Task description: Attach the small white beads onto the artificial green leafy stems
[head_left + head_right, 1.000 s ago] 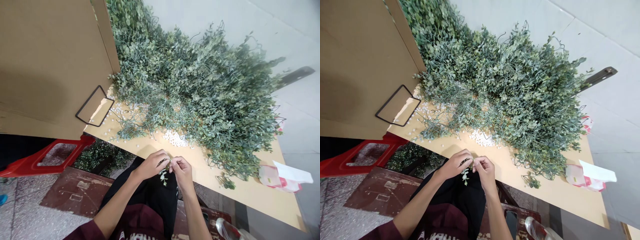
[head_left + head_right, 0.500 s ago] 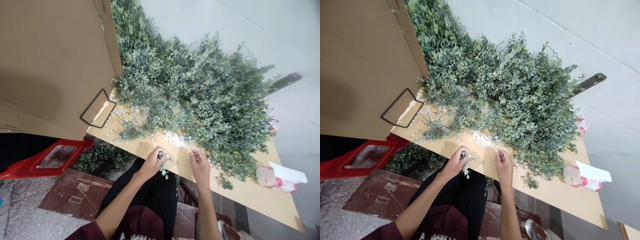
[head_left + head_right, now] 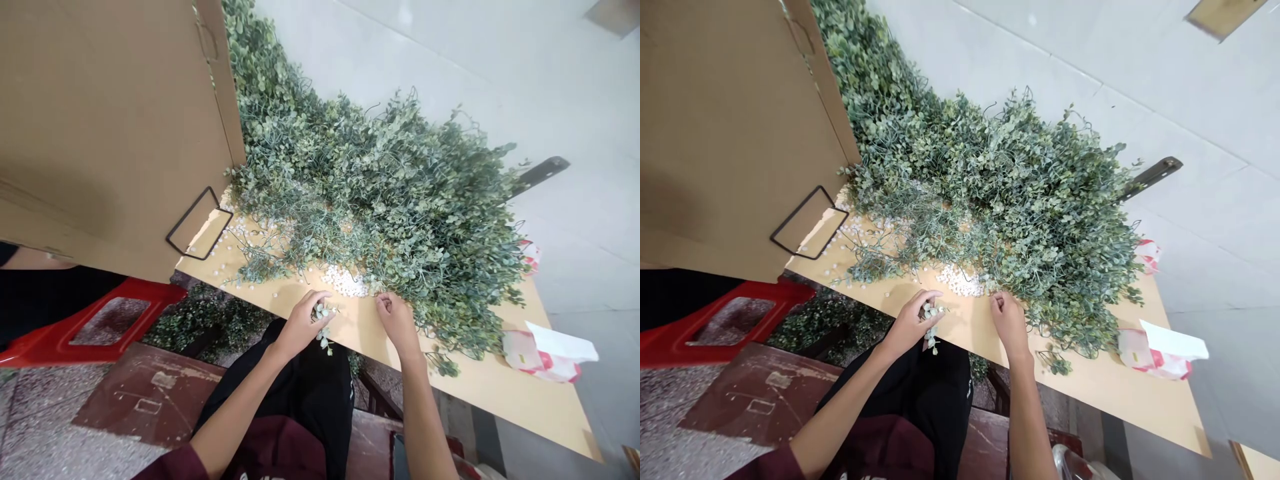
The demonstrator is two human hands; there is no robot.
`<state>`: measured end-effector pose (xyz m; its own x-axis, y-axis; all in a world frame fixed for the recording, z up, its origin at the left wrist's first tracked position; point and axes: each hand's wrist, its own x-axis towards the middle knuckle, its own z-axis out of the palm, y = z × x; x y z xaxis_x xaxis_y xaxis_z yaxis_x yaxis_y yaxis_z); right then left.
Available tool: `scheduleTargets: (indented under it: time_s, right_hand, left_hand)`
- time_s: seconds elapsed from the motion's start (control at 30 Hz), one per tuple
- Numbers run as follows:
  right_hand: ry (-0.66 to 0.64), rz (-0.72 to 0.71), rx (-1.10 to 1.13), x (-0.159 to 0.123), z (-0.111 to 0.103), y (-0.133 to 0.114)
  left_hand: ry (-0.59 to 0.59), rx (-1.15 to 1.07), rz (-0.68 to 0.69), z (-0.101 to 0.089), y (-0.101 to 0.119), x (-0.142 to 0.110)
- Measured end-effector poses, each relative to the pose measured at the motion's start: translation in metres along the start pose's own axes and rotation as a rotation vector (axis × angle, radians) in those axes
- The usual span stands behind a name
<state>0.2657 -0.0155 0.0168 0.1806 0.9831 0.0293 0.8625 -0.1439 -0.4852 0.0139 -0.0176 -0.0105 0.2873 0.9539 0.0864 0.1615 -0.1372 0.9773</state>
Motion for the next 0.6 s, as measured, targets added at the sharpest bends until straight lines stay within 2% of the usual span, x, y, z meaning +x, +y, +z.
scheduleTargets:
  time_s: [0.2, 0.33, 0.43, 0.6]
  right_hand:
    - [0.156, -0.004, 0.044, -0.012, -0.002, 0.003]
    - [0.239, 0.058, 0.251, -0.023, 0.000, -0.002]
    - [0.194, 0.088, 0.534, -0.033, 0.006, -0.016]
    - [0.022, 0.121, 0.953, -0.053, 0.029, -0.044]
  left_hand:
    - [-0.037, -0.098, 0.045, 0.002, -0.003, 0.001]
    - [-0.049, -0.091, 0.061, 0.001, 0.001, 0.001]
    - [-0.044, -0.080, 0.061, 0.000, 0.005, 0.001]
    - [-0.084, -0.063, 0.041, 0.000, 0.007, 0.002]
